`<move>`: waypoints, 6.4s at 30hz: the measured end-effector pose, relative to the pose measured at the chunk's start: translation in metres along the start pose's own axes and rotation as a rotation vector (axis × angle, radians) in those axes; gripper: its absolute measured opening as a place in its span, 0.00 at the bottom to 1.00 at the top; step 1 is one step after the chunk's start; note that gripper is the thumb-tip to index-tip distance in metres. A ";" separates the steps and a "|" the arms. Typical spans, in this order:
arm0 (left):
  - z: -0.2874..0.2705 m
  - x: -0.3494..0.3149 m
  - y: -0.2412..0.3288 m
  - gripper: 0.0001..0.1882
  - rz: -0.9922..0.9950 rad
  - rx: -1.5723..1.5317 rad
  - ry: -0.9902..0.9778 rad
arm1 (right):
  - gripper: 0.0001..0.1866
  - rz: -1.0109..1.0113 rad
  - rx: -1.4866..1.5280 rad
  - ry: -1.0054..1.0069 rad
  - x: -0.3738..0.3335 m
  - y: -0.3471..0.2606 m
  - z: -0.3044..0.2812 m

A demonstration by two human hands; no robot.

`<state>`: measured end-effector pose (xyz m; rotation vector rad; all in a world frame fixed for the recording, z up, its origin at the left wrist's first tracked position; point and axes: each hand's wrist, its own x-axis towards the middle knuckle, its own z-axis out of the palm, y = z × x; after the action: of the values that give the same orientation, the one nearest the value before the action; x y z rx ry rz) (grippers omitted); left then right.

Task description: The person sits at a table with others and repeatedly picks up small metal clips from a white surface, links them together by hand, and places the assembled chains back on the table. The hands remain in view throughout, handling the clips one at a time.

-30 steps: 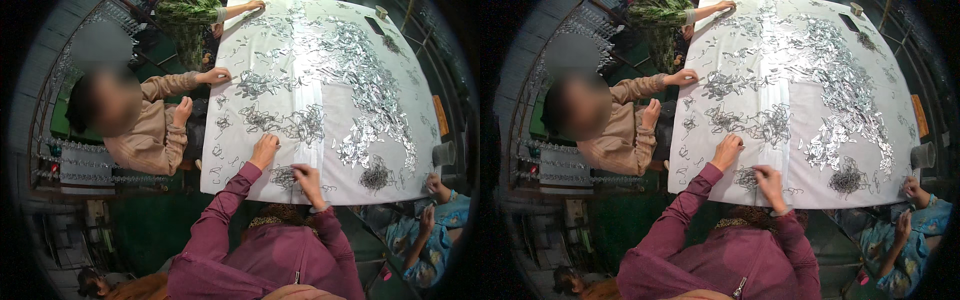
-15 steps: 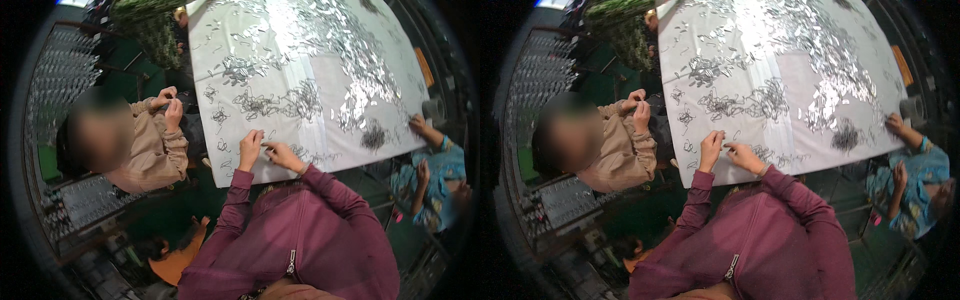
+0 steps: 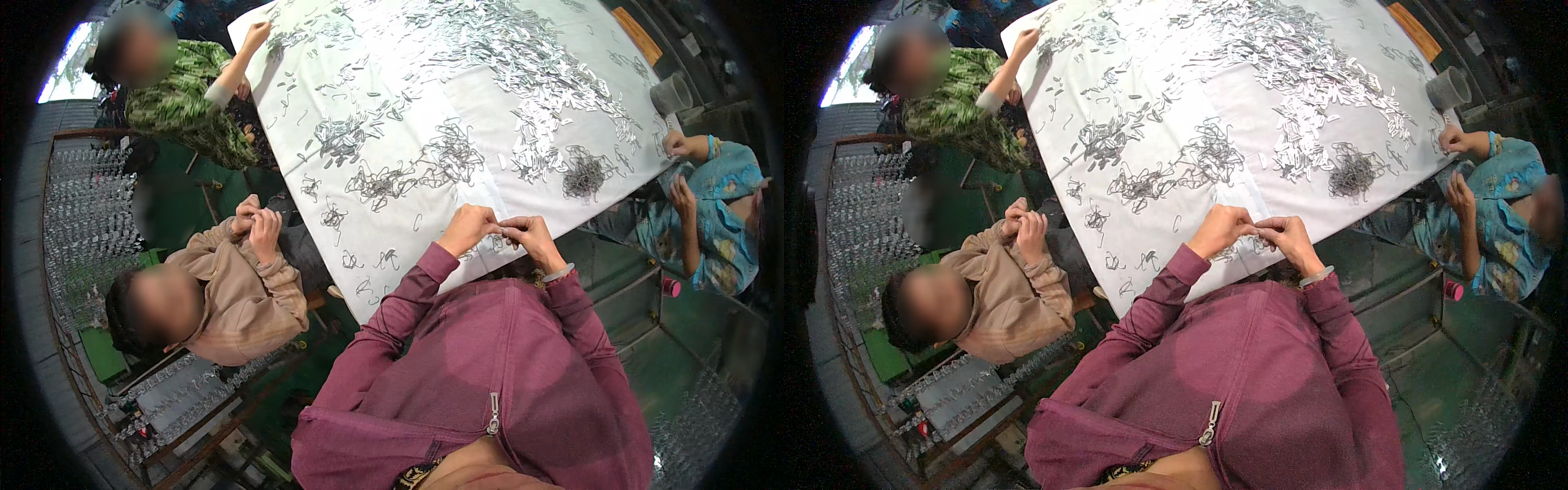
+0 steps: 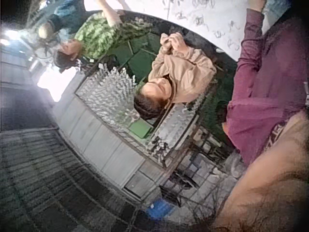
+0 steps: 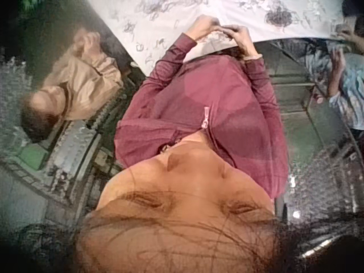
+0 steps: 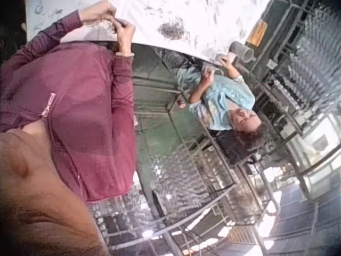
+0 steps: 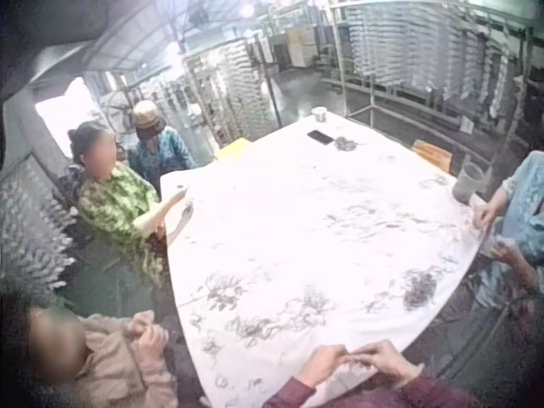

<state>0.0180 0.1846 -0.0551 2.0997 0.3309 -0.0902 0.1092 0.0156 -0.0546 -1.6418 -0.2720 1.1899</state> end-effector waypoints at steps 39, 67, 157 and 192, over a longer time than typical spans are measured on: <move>-0.012 0.023 0.127 0.08 0.070 -0.509 0.265 | 0.11 -0.405 0.350 0.206 -0.031 -0.078 -0.051; 0.006 0.000 0.083 0.05 -0.035 -0.764 0.371 | 0.18 -0.386 0.230 0.171 -0.018 -0.046 -0.024; -0.012 0.032 0.109 0.05 0.117 -0.480 0.510 | 0.10 -0.578 0.284 0.225 -0.013 -0.089 -0.027; -0.005 0.009 0.088 0.07 0.265 -0.286 0.715 | 0.09 -0.363 -0.272 -0.040 0.091 -0.056 -0.098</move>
<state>0.0498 0.1476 0.0183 1.8079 0.4491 0.8325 0.2514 0.0419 -0.0633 -1.7085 -0.7516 0.9381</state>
